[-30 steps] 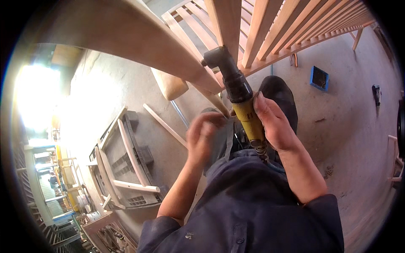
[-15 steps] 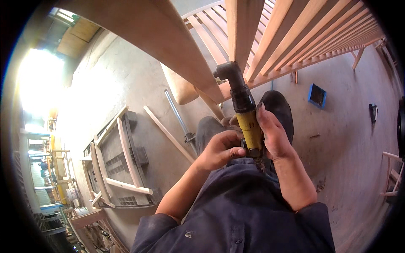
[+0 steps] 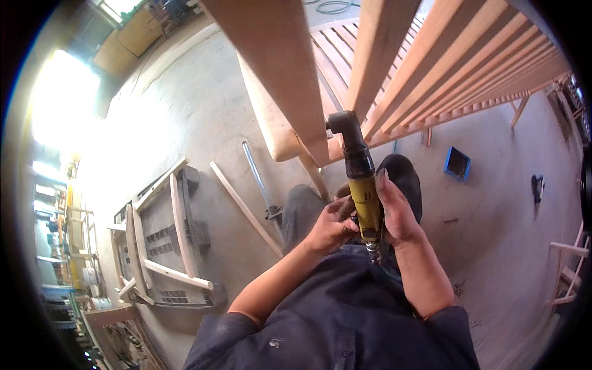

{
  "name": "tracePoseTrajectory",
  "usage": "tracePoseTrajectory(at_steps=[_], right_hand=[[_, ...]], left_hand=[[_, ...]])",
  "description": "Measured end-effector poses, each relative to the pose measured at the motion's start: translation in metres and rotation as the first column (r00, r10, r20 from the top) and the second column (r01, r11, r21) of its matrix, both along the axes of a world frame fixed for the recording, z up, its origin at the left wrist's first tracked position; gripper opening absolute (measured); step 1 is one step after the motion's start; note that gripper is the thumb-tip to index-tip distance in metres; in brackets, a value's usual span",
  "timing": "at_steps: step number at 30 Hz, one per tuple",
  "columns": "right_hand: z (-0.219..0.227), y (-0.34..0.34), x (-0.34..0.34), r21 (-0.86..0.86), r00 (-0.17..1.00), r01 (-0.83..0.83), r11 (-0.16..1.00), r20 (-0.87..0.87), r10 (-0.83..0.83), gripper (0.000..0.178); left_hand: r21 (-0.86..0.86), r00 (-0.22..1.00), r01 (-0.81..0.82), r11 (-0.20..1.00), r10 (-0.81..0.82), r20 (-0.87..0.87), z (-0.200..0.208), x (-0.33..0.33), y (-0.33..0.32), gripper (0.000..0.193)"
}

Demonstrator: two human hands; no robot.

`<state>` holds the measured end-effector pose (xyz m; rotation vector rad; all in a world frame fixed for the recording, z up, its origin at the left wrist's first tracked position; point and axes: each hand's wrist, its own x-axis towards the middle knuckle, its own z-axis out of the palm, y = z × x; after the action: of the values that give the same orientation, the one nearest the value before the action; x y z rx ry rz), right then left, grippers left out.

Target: The person assembles a wooden chair by hand, inserting screws into pre-drilled holes and tightening them with a pneumatic screwdriver. The person works on the chair frame, attaching the backrest slats to the legs and seat frame.

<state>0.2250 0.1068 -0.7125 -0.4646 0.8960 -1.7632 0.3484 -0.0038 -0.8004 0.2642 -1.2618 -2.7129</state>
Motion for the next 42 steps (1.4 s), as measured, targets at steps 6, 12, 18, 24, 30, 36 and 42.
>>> tracePoseTrajectory(at_steps=[6, 12, 18, 24, 30, 36, 42], right_hand=[[-0.018, -0.006, -0.007, -0.17, 0.979, -0.121, 0.978, 0.145, 0.146, 0.099], [-0.007, -0.012, -0.002, -0.078, 0.984, -0.061, 0.995, 0.164, 0.073, 0.112], [0.0, -0.016, 0.006, -0.098, 0.978, -0.071, 0.993, 0.188, 0.089, 0.111], [-0.007, -0.019, 0.001, -0.117, 0.983, -0.112, 0.987, 0.133, 0.128, 0.109], [-0.018, -0.023, -0.005, -0.12, 0.957, -0.19, 0.974, 0.198, 0.211, 0.105], [-0.026, -0.024, -0.013, -0.199, 0.929, -0.248, 0.948, 0.229, 0.291, 0.102], [-0.022, -0.024, -0.011, -0.267, 0.928, -0.232, 0.935, 0.226, 0.295, 0.108]], left_hand=[[-0.676, 0.969, -0.135, 0.725, 0.239, 0.063, 0.02, 0.045, -0.074, 0.021], [-0.625, 0.691, -0.72, 0.302, 0.394, -0.606, 0.14, -0.018, -0.136, 0.087], [-0.744, 0.919, -0.316, 0.589, -0.004, -0.394, 0.16, -0.054, -0.138, 0.078], [-0.752, 0.899, -0.356, 0.555, -0.016, -0.437, 0.151, -0.059, -0.139, 0.064], [-0.788, 0.853, -0.489, 0.375, 0.017, -0.521, 0.158, -0.063, -0.142, 0.07], [-0.743, 0.787, -0.609, 0.277, 0.1, -0.609, 0.162, -0.063, -0.132, 0.078], [-0.738, 0.774, -0.633, 0.234, 0.15, -0.616, 0.158, -0.065, -0.13, 0.081]])
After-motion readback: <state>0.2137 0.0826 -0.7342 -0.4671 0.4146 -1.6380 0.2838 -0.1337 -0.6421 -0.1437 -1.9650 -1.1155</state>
